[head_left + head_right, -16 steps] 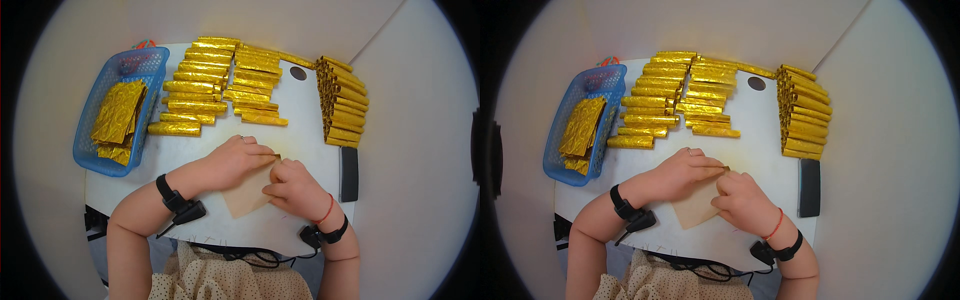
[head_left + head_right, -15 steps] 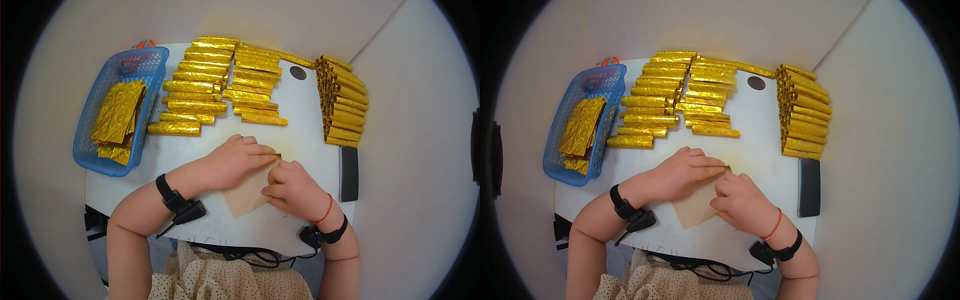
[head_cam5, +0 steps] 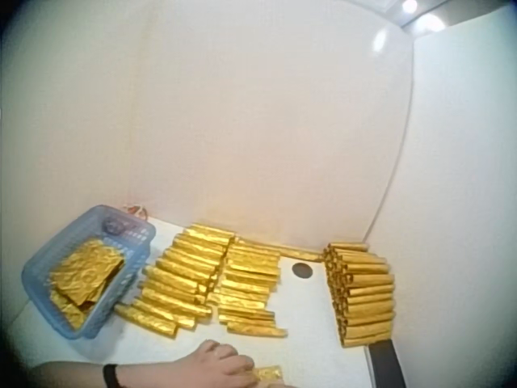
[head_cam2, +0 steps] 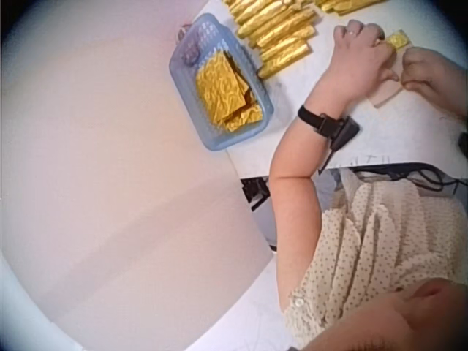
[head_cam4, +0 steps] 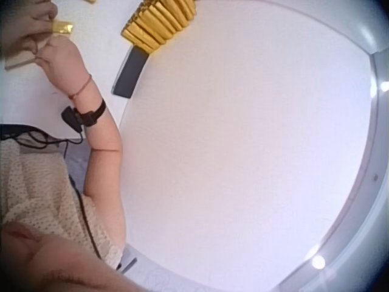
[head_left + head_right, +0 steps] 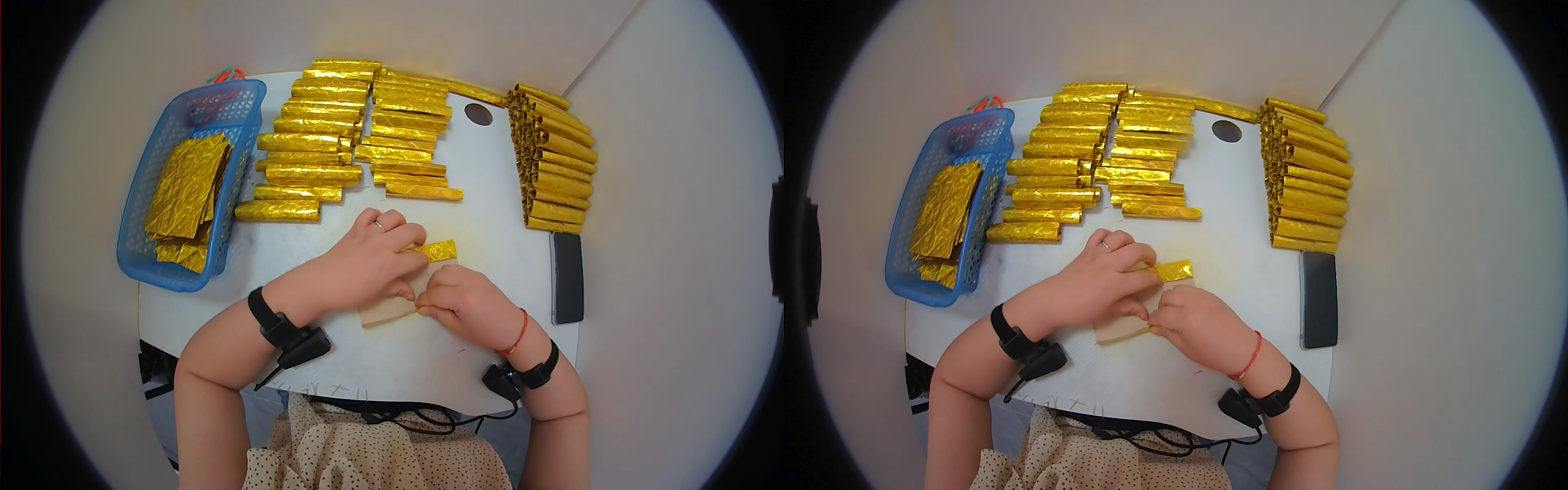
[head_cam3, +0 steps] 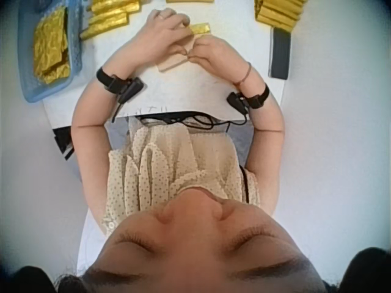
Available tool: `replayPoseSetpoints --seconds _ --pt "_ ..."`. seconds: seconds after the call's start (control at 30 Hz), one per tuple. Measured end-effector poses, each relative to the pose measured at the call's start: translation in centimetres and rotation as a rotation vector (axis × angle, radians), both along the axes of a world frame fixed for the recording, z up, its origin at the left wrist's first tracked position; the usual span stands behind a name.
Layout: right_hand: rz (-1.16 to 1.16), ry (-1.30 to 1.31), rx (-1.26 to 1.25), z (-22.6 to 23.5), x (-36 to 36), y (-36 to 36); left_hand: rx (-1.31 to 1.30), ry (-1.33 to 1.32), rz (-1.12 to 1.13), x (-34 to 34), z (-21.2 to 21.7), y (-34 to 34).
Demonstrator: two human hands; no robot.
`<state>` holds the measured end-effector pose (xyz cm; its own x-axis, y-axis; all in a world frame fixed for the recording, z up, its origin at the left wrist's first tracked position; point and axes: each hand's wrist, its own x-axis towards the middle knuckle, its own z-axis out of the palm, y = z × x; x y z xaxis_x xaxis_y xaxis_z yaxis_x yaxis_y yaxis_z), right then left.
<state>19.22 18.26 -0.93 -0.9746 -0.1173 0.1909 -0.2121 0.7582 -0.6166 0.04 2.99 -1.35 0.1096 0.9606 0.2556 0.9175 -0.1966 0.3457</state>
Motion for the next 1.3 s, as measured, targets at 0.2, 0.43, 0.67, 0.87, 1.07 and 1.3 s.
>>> replayPoseSetpoints --seconds 0.2,0.43,0.67,0.87,1.07,1.3 --pt "-0.056 -0.049 -0.086 -0.4 -0.3 0.2 -0.105 -0.375 -0.068 -0.4 -1.8 -0.2" --pt "-0.141 -0.067 -0.090 -0.3 -0.4 0.0 -0.199 -0.522 -0.125 -0.6 0.6 -0.9" --pt "-0.194 -0.051 0.051 -0.5 -0.5 -0.1 -0.205 -0.442 -0.096 -0.7 -0.5 -0.8" --pt "-0.285 -0.019 0.193 -0.6 -0.4 0.5 -0.251 -0.387 -0.088 -0.4 0.1 -0.9" --pt "-0.321 -0.045 0.392 -0.5 -0.5 -1.2 -0.106 -0.213 -0.052 0.6 -1.3 -0.9" --pt "-0.410 -0.143 0.464 0.1 0.2 1.0 -0.160 -0.093 -0.114 -0.5 0.2 -1.2"
